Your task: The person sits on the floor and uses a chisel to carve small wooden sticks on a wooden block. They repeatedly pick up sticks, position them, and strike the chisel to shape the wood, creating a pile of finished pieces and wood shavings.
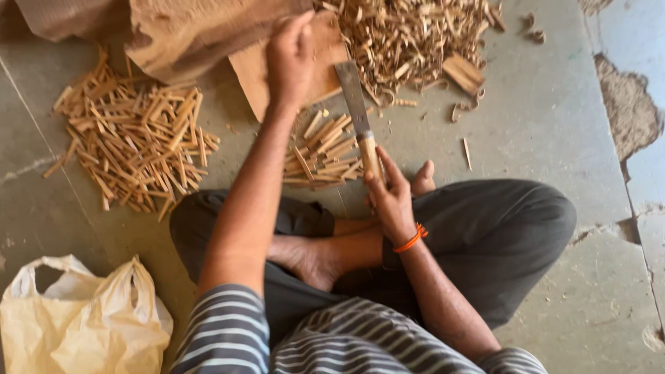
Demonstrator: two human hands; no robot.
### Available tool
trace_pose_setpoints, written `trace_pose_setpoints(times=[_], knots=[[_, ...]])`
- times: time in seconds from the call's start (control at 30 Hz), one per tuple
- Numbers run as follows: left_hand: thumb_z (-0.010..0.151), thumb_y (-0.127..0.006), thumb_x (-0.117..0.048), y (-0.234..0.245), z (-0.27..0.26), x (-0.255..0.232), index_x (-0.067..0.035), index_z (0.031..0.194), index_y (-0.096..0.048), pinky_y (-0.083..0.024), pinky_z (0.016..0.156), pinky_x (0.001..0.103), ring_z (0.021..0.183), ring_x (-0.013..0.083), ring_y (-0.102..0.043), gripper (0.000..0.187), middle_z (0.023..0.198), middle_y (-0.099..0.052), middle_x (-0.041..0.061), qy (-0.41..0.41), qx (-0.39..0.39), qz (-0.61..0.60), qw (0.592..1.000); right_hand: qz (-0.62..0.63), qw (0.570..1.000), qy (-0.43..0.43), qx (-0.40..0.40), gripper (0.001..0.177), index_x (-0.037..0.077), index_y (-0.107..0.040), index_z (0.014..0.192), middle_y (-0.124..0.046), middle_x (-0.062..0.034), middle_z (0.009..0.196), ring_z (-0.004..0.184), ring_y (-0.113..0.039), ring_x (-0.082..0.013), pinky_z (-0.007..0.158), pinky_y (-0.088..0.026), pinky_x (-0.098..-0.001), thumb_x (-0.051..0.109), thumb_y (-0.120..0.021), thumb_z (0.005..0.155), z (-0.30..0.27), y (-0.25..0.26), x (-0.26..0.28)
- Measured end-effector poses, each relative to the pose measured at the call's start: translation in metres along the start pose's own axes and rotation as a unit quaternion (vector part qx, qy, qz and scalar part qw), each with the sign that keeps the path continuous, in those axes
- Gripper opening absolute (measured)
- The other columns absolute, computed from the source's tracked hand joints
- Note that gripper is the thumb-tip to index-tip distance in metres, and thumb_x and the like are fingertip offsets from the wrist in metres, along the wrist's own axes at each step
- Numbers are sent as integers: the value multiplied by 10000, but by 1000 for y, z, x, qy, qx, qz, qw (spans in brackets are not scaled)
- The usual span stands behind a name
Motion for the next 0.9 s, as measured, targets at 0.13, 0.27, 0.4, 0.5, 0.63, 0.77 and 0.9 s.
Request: trace_pose_setpoints(times=[0.13,0.27,0.4,0.5,0.63,0.77,0.9], knots=[[1034,-679,-115,39,-75,-20,-32,988,-698,-589,780,378,868,268,-746,97,923,-725,126,84,96,64,990,30,999,-8,-35,503,83,-540,1500,-711,-41,941,573,-597,-85,445,-425,-209,255,-596,1031,4,29,12],[964,-732,-115,31,-129,-32,-56,1020,-737,-584,764,394,892,286,-719,82,987,-741,128,100,147,87,980,58,997,25,-44,482,44,-573,1474,-738,-95,947,598,-617,-95,445,-413,-199,306,-544,1070,1,44,38],[855,-799,-142,-12,-141,-30,-63,1060,-753,-582,709,380,827,247,-698,224,959,-741,102,58,242,184,951,46,998,11,-42,497,43,-564,1459,-742,-111,932,574,-617,-98,417,-383,-198,324,-537,1050,-2,38,41],[913,-778,-108,-21,-160,-5,-106,1081,-762,-575,645,370,798,214,-681,168,963,-718,102,186,296,193,917,34,998,18,-49,504,44,-562,1459,-746,-105,933,573,-626,-95,422,-393,-199,331,-538,1045,-3,41,39],[904,-760,-90,3,-175,21,-100,1060,-737,-595,663,333,813,169,-688,157,1030,-710,82,270,310,199,890,14,998,33,-48,508,40,-557,1467,-737,-101,943,583,-630,-95,440,-419,-199,335,-539,1054,-2,42,37],[832,-814,-86,19,-169,17,-103,1018,-748,-564,719,348,867,197,-677,198,994,-725,83,204,298,246,899,13,998,33,-48,501,37,-572,1452,-741,-103,939,591,-634,-95,442,-422,-197,332,-546,1048,-3,39,36],[802,-867,-130,5,-157,1,-90,1018,-763,-557,742,354,876,224,-671,243,989,-724,107,86,241,259,931,7,998,36,-45,494,40,-579,1446,-745,-104,939,595,-635,-91,453,-434,-194,334,-545,1050,-3,38,36]])
Point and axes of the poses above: each hand's wrist, its own z-axis towards the middle knuckle, its own y-axis out of the back of the hand, x = y × z, the point moved 9 cm from there along z, towards the middle knuckle
